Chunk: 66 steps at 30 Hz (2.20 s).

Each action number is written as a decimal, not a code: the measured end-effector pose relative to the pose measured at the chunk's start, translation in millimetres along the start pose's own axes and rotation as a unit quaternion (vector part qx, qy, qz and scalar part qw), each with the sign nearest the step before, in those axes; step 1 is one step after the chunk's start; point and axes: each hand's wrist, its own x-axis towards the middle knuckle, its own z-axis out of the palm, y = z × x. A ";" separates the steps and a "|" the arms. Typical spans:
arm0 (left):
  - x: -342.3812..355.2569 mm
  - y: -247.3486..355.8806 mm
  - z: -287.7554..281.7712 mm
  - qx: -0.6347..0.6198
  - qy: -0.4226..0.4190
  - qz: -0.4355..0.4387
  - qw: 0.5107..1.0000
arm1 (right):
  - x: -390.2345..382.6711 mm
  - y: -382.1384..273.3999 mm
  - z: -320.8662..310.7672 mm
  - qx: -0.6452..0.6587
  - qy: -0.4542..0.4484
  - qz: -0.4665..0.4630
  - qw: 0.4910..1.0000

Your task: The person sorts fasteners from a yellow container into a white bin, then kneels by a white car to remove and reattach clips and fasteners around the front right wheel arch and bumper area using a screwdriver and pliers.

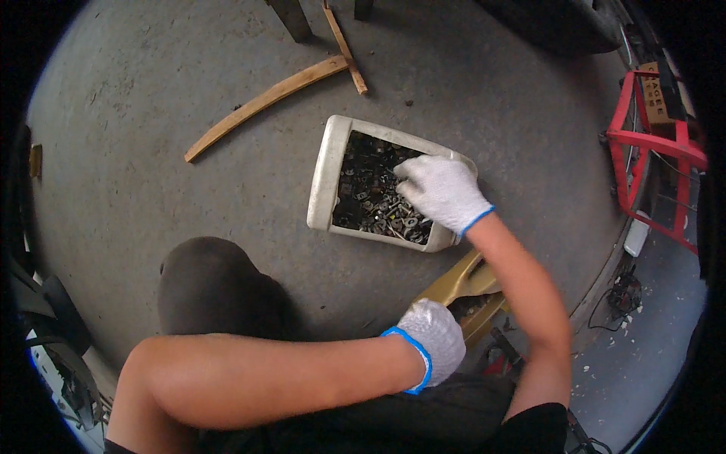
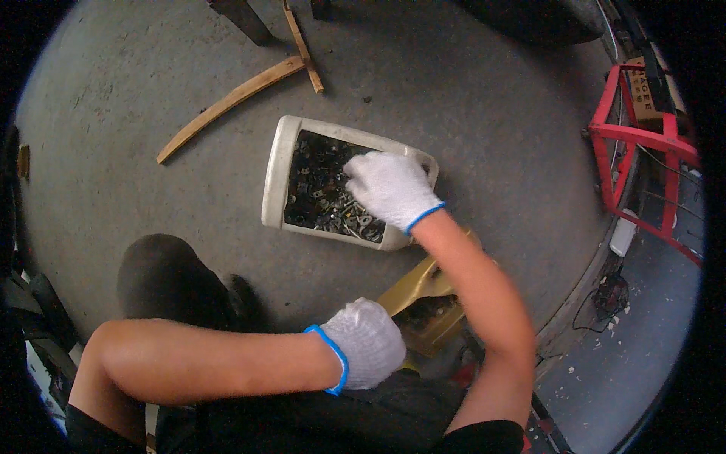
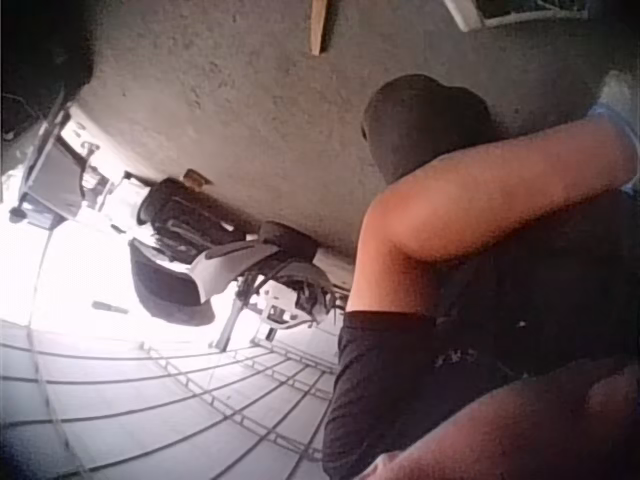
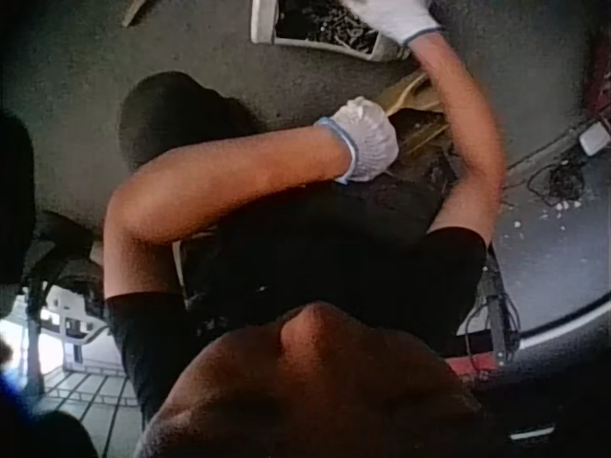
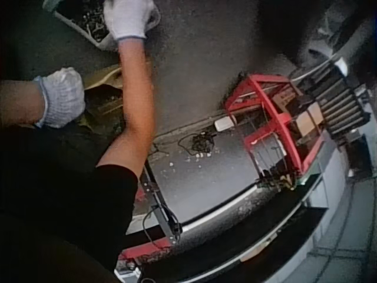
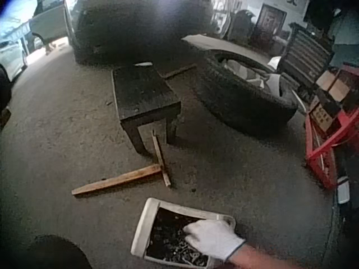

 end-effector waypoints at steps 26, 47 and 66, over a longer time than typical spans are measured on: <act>-5.2 7.7 -3.1 0.004 -0.007 -0.013 1.000 | -7.8 -9.4 -40.3 0.352 -0.102 0.210 0.907; -1.8 7.1 -8.1 -0.145 0.132 0.058 0.979 | -3.7 -9.8 -91.6 0.478 0.048 0.131 0.867; -42.9 41.2 28.9 -0.395 0.334 0.037 0.855 | -73.9 -191.0 -327.0 0.228 0.103 -0.028 0.968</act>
